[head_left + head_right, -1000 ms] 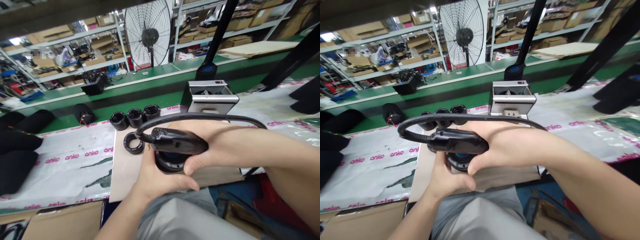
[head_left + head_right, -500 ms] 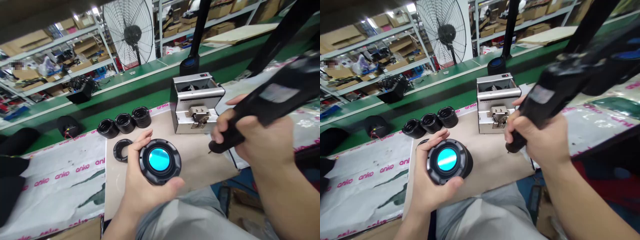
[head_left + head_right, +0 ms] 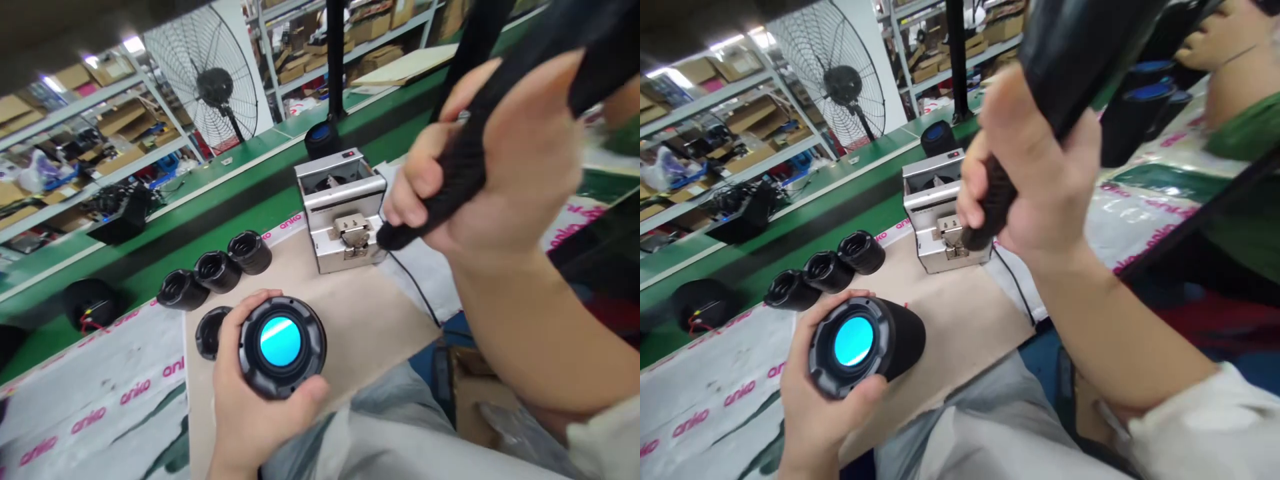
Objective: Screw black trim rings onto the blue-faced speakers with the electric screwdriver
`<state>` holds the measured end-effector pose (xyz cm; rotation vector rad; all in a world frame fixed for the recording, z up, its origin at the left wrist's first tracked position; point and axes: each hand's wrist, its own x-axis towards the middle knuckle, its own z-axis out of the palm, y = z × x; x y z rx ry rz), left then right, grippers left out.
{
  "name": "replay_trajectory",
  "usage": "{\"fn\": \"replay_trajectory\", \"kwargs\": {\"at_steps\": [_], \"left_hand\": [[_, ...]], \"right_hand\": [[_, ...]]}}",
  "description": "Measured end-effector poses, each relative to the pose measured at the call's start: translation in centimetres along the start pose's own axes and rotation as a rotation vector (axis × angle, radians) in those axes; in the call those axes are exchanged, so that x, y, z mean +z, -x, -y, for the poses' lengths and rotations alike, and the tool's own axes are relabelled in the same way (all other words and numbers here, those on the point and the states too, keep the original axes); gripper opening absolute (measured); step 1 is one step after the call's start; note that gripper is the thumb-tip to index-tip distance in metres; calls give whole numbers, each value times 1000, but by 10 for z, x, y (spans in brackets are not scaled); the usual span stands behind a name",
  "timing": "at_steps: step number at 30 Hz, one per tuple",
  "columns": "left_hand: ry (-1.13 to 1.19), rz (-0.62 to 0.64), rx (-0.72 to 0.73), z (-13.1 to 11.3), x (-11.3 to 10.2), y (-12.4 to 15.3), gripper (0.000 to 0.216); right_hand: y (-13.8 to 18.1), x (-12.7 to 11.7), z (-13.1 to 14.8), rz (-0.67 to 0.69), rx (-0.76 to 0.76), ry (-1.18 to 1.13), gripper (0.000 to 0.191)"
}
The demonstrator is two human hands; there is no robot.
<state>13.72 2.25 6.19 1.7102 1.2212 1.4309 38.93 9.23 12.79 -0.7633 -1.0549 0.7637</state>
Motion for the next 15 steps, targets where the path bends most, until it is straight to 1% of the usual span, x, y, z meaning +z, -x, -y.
{"fn": "replay_trajectory", "kwargs": {"at_steps": [2, 4, 6, 8, 11, 15], "left_hand": [[-2, 3, 3, 0, 10, -5, 76], [5, 34, -4, 1, 19, -10, 77], [9, 65, -16, 2, 23, -12, 80], [17, 83, -37, 4, 24, -13, 81], [58, 88, -57, 5, 24, -11, 81], [84, 72, -57, 5, 25, -10, 78]], "right_hand": [[-12, 11, 3, -32, -84, 22, 67], [-20, 19, -2, 1, -106, 17, 65], [-24, 24, -11, 61, -84, 13, 67], [-24, 27, -19, 95, -46, 63, 74], [-23, 27, -27, 105, 0, 130, 80], [-24, 27, -30, 102, -2, 101, 80]]}}
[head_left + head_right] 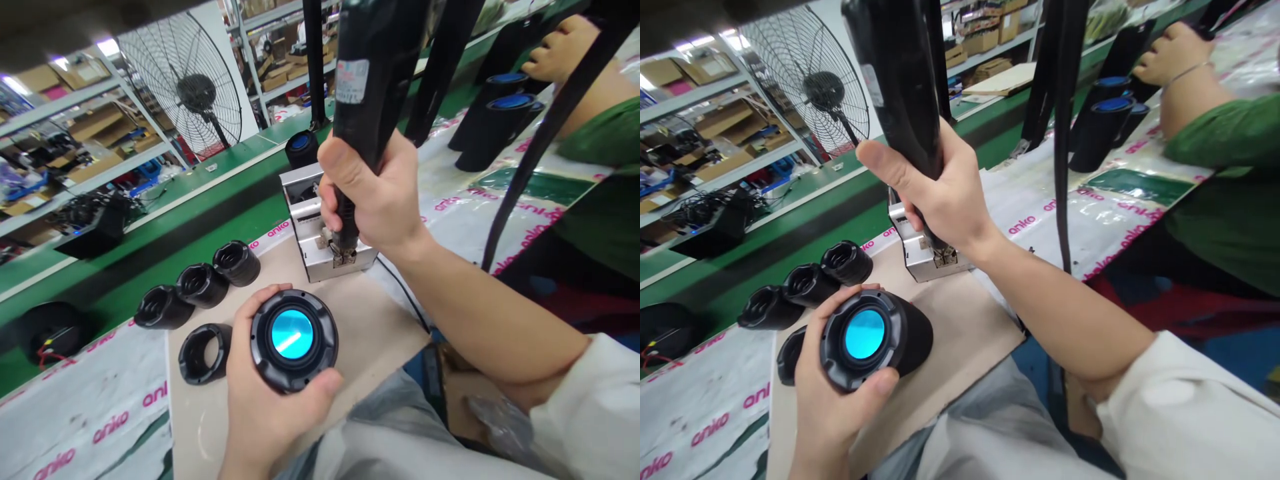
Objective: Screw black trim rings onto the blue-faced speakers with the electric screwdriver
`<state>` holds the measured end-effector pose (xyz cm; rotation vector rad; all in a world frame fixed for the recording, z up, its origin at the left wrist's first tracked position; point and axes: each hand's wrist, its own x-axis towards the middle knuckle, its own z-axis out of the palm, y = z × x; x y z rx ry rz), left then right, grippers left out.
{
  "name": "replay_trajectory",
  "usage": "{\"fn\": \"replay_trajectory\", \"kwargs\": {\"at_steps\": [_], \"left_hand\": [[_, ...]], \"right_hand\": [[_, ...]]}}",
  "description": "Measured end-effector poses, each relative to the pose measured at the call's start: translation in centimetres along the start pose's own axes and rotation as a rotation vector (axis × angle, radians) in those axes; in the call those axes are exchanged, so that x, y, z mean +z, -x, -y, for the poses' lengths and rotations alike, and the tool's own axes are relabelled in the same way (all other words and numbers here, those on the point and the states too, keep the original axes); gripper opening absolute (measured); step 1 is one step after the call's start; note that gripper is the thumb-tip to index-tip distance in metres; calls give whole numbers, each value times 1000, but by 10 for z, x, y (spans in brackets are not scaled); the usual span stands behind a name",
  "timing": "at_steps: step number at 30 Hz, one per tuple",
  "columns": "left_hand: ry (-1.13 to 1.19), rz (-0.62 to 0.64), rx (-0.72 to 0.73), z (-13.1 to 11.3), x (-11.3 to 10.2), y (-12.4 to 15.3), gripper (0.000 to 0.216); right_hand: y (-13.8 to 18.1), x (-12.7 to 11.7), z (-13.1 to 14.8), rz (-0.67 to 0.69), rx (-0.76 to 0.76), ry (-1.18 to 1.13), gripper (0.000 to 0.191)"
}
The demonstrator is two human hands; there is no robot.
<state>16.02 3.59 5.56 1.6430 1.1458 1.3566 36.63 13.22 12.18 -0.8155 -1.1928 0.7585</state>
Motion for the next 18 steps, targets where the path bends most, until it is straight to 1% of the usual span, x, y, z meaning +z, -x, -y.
{"fn": "replay_trajectory", "kwargs": {"at_steps": [6, 12, 18], "left_hand": [[39, -6, -22, -7, 2, -2, 73], [51, -11, -37, -6, 3, -2, 71], [51, -16, -35, -7, 4, -3, 73]], "right_hand": [[-3, -2, 6, -19, 73, 8, 75], [-5, 1, 3, -13, 59, -11, 80], [-9, 1, 3, -35, 86, 58, 76]]}}
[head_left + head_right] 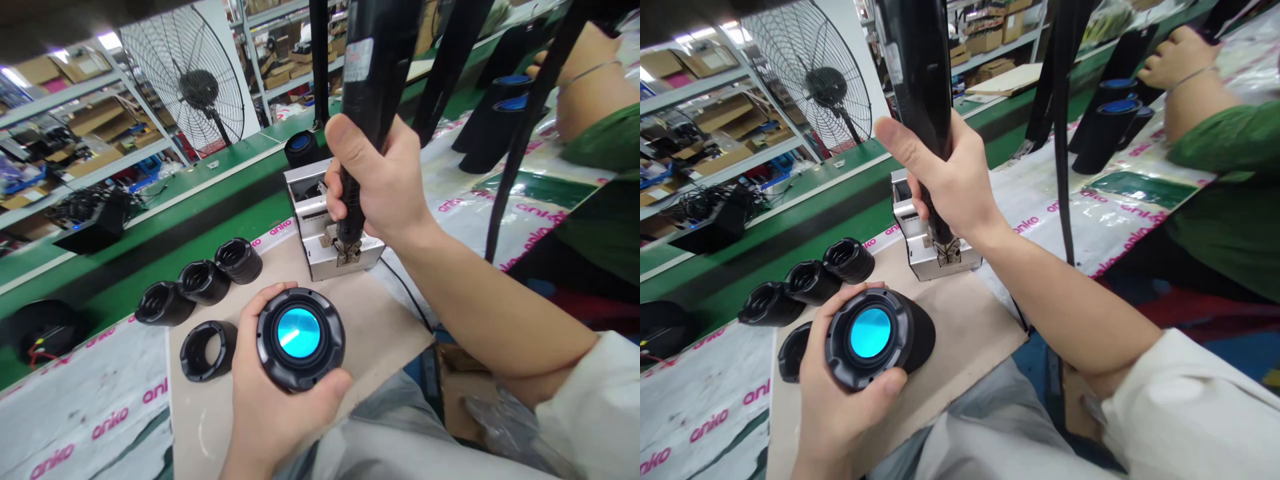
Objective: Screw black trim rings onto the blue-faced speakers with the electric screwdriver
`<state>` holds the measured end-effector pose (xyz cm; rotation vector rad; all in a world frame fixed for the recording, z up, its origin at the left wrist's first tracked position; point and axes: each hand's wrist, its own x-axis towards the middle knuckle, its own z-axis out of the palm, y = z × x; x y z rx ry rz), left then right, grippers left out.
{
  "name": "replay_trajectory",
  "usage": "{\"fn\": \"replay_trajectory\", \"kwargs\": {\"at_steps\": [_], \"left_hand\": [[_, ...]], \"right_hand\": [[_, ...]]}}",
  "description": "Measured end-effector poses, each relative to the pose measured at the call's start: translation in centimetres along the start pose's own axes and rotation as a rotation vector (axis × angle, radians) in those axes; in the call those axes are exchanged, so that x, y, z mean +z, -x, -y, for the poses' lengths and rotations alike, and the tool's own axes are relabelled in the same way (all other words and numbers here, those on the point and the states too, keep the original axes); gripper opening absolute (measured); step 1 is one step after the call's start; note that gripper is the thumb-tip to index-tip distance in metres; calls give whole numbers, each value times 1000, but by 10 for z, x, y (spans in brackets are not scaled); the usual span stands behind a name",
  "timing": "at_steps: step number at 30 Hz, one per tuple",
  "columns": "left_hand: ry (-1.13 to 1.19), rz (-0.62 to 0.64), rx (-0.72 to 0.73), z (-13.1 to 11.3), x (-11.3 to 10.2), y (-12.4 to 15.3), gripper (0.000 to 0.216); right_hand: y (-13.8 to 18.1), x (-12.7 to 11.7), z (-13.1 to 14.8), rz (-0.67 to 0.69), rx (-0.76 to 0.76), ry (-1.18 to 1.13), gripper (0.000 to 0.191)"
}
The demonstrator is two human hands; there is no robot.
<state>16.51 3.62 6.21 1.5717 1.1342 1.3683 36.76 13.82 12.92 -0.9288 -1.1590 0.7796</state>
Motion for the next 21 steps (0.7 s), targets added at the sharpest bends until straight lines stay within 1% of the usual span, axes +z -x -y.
{"fn": "replay_trajectory", "kwargs": {"at_steps": [5, 10, 15, 21], "left_hand": [[39, -1, -22, -3, 0, -1, 73], [63, -4, -36, -3, 0, -1, 74], [48, -3, -29, -2, 0, -1, 76], [35, -1, -19, 3, -1, 2, 75]], "right_hand": [[-4, -2, -4, 24, -2, -52, 74], [-5, -2, -8, 2, -45, -116, 64], [-6, -1, -10, 9, -43, -79, 66], [-6, -2, -9, 14, -50, -140, 64]]}}
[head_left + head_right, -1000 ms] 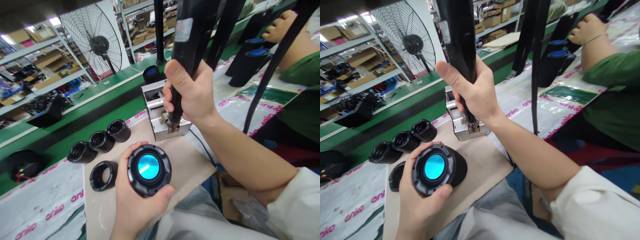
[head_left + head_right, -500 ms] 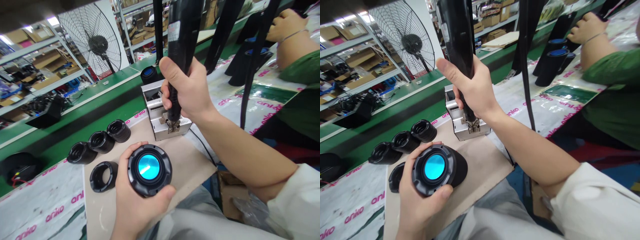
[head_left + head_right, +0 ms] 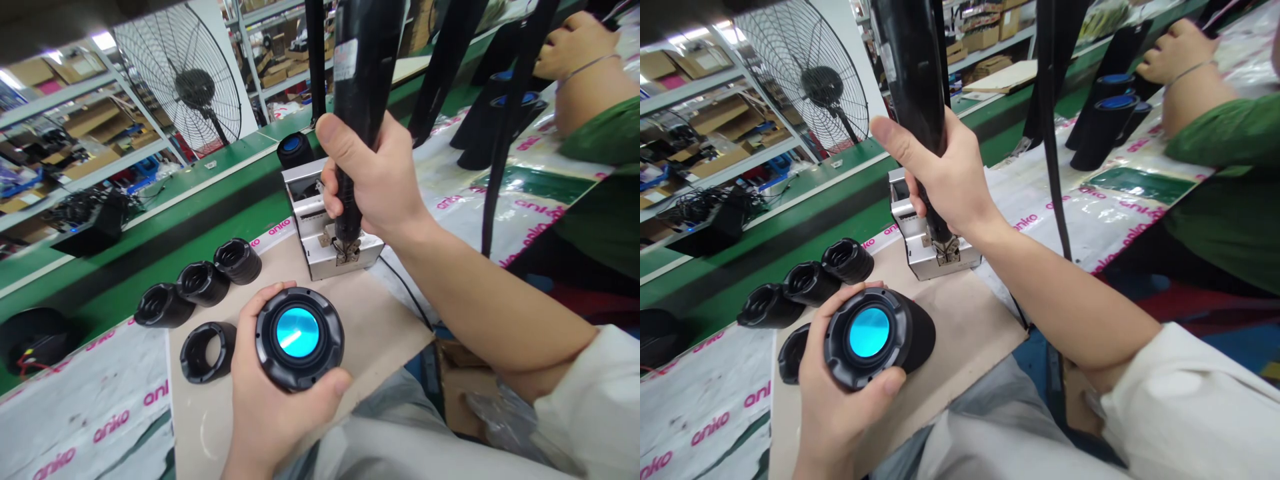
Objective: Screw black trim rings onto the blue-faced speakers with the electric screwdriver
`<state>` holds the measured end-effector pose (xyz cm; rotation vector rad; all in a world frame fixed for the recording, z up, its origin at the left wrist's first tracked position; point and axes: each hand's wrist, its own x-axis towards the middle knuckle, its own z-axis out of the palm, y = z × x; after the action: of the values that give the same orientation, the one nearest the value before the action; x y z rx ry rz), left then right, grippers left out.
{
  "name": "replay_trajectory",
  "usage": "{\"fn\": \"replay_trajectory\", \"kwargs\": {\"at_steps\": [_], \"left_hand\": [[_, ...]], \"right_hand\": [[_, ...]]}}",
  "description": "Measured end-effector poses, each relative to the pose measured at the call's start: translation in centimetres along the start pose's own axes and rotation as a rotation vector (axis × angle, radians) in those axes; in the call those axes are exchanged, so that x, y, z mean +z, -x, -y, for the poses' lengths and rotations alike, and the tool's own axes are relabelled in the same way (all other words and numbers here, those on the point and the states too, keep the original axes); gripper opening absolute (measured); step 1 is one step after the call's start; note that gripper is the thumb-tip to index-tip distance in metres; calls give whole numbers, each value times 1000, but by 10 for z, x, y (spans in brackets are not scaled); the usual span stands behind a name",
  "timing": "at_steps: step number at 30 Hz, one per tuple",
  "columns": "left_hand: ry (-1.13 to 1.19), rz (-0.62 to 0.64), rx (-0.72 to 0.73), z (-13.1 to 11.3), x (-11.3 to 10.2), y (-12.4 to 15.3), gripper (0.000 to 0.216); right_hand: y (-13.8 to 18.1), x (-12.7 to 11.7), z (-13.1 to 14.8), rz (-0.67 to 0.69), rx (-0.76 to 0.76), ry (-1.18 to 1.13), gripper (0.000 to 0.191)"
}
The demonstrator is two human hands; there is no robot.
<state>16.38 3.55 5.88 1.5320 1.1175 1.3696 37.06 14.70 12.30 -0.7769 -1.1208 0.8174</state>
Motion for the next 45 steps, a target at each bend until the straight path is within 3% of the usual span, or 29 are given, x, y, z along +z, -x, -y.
{"fn": "replay_trajectory", "kwargs": {"at_steps": [4, 7, 9, 14, 17, 20, 23, 26, 35, 41, 43, 45], "left_hand": [[-11, 3, 11, 2, 0, 0, 76], [-25, 20, 18, -2, -1, -2, 75], [-32, 33, 16, -5, -2, -3, 74], [-26, 51, 27, -1, -3, -3, 76], [-13, 37, 29, 1, -2, -3, 76], [1, 34, 4, -1, 0, -4, 73], [-7, 23, -1, -6, 1, -5, 72], [-30, 11, 12, -8, 0, -7, 73], [-37, 21, 31, -6, -1, -7, 73], [-40, 24, 23, -5, 0, -8, 73], [-50, 27, 21, -4, -1, -8, 73], [-64, 43, 20, -3, -3, -8, 75]], "right_hand": [[3, 1, -12, -3, -61, -44, 70], [8, 2, -16, 10, -23, -51, 72], [12, 6, -4, 1, -42, -75, 69], [15, 28, 50, -191, -341, -60, 68], [13, 32, 51, -137, -387, -80, 62], [11, 22, 24, -96, -332, -105, 55], [9, 11, -3, -150, -242, -112, 56], [10, 8, -14, -151, -226, -143, 60], [14, 5, -11, -65, -198, -147, 54], [15, 2, -14, -59, -83, -143, 64], [19, 2, -5, -67, -45, -139, 68], [23, 6, 16, -96, -101, -139, 67]]}}
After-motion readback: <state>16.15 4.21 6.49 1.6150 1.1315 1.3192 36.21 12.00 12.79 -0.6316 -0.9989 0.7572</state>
